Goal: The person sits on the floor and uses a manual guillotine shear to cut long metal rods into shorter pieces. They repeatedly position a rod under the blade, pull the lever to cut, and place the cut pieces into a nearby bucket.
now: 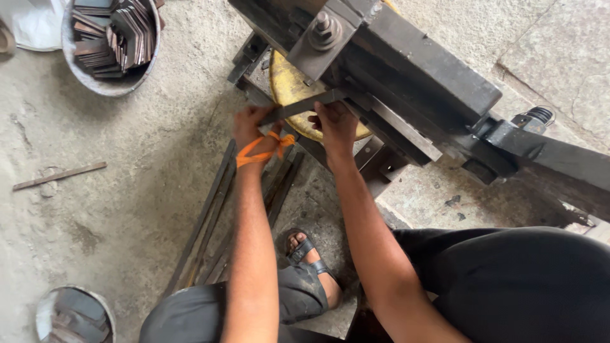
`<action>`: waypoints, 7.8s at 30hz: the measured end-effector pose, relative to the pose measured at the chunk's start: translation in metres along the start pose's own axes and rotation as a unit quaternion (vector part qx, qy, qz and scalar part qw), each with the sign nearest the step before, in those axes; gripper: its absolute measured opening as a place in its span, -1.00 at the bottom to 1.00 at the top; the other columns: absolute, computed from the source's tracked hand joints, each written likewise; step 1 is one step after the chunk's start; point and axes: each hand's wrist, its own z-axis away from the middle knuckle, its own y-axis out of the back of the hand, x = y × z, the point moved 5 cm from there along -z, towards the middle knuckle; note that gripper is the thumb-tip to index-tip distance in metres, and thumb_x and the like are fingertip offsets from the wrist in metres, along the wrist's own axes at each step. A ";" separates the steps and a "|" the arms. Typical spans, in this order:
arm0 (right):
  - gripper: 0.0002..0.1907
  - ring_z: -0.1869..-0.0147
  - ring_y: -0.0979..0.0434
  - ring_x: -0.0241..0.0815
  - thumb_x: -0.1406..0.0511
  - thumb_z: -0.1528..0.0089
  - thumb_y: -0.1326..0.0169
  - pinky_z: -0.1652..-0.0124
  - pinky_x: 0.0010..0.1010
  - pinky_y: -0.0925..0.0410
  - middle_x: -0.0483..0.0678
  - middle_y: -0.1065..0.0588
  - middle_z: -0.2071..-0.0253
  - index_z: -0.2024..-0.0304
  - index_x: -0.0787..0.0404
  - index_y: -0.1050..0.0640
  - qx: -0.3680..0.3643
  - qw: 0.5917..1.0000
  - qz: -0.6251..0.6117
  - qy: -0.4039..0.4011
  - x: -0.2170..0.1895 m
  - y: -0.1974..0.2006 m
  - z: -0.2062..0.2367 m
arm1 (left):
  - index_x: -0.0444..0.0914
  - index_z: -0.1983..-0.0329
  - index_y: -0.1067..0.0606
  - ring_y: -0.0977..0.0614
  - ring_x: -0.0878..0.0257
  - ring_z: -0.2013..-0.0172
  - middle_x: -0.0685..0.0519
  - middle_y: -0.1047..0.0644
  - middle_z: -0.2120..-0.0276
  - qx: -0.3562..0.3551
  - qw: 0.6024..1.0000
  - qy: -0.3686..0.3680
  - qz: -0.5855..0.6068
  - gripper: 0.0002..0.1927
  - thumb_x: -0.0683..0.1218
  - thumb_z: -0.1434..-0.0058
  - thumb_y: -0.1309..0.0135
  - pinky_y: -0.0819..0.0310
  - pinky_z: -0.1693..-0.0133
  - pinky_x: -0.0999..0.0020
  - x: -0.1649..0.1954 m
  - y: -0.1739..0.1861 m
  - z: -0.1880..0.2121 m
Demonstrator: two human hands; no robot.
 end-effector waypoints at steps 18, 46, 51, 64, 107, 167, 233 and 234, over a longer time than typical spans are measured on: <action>-0.91 0.55 -0.36 -0.37 0.49 -0.18 -0.13 0.54 -0.53 -0.20 -0.11 -0.46 0.50 0.41 0.28 -0.50 0.167 0.966 -0.093 0.177 0.009 0.049 0.041 | -0.15 -0.17 -0.57 -0.64 0.05 0.34 -0.04 -0.55 0.32 -0.021 0.991 -0.048 0.124 -0.50 -0.17 -0.13 -0.36 -0.52 0.31 0.22 0.028 -0.023 0.117; -0.74 0.44 -0.48 -0.41 0.25 -0.31 -0.25 0.45 -0.57 -0.33 -0.14 -0.61 0.34 0.08 0.33 -0.68 0.150 0.976 -0.114 0.109 0.022 0.073 0.001 | -0.16 -0.27 -0.53 -0.58 0.07 0.45 -0.07 -0.48 0.40 0.059 0.991 0.013 0.118 -0.49 -0.13 -0.22 -0.24 -0.46 0.44 0.21 0.086 -0.065 0.107; -0.77 0.47 -0.47 -0.41 0.24 -0.32 -0.25 0.48 -0.57 -0.31 -0.16 -0.59 0.38 0.12 0.30 -0.69 0.149 0.977 -0.104 0.110 0.016 0.067 0.002 | -0.17 -0.26 -0.53 -0.58 0.08 0.45 -0.06 -0.49 0.39 0.073 0.991 0.008 0.110 -0.49 -0.13 -0.21 -0.25 -0.47 0.43 0.23 0.085 -0.066 0.104; -0.76 0.44 -0.51 -0.37 0.26 -0.32 -0.24 0.44 -0.54 -0.35 -0.12 -0.60 0.33 0.04 0.28 -0.68 0.109 0.982 -0.126 0.090 0.013 0.062 0.006 | -0.17 -0.27 -0.53 -0.54 0.19 0.47 0.00 -0.42 0.42 0.063 0.992 -0.019 0.109 -0.50 -0.12 -0.23 -0.24 -0.42 0.44 0.29 0.067 -0.060 0.095; -0.75 0.22 -0.65 -0.24 0.42 -0.31 -0.22 0.28 -0.40 -0.57 0.05 -0.62 0.17 0.01 0.43 -0.53 0.087 0.979 -0.076 0.167 0.005 0.045 0.034 | -0.29 0.01 -0.49 -0.63 0.22 0.47 -0.03 -0.62 0.40 -0.074 0.796 0.321 0.507 -0.72 -0.07 -0.31 -0.22 -0.50 0.47 0.32 -0.045 -0.088 0.106; -0.75 0.30 -0.65 -0.29 0.34 -0.25 -0.30 0.32 -0.50 -0.49 -0.02 -0.68 0.21 0.06 0.32 -0.64 0.103 0.987 -0.106 0.058 -0.007 0.035 0.009 | -0.36 -0.26 -0.20 -0.69 -0.27 0.18 -0.27 -0.46 0.02 0.222 0.619 0.252 0.710 -0.53 -0.24 -0.36 -0.09 -0.66 0.16 -0.07 0.045 -0.115 0.004; -0.75 0.36 -0.56 -0.37 0.35 -0.35 -0.19 0.35 -0.59 -0.40 -0.02 -0.63 0.29 -0.03 0.39 -0.64 0.071 0.973 -0.207 0.068 0.043 0.077 -0.013 | -0.48 0.05 -0.56 -0.68 0.20 0.21 -0.13 -0.62 0.18 0.187 0.719 0.231 0.628 -0.77 -0.21 -0.32 -0.19 -0.70 0.10 0.31 0.099 -0.112 0.052; -0.75 0.38 -0.55 -0.38 0.34 -0.35 -0.20 0.37 -0.59 -0.39 -0.02 -0.63 0.31 -0.03 0.39 -0.65 0.075 0.974 -0.201 0.067 0.044 0.078 -0.014 | -0.50 0.04 -0.56 -0.67 0.20 0.22 -0.14 -0.61 0.19 0.188 0.712 0.236 0.634 -0.77 -0.22 -0.32 -0.19 -0.70 0.10 0.30 0.098 -0.113 0.051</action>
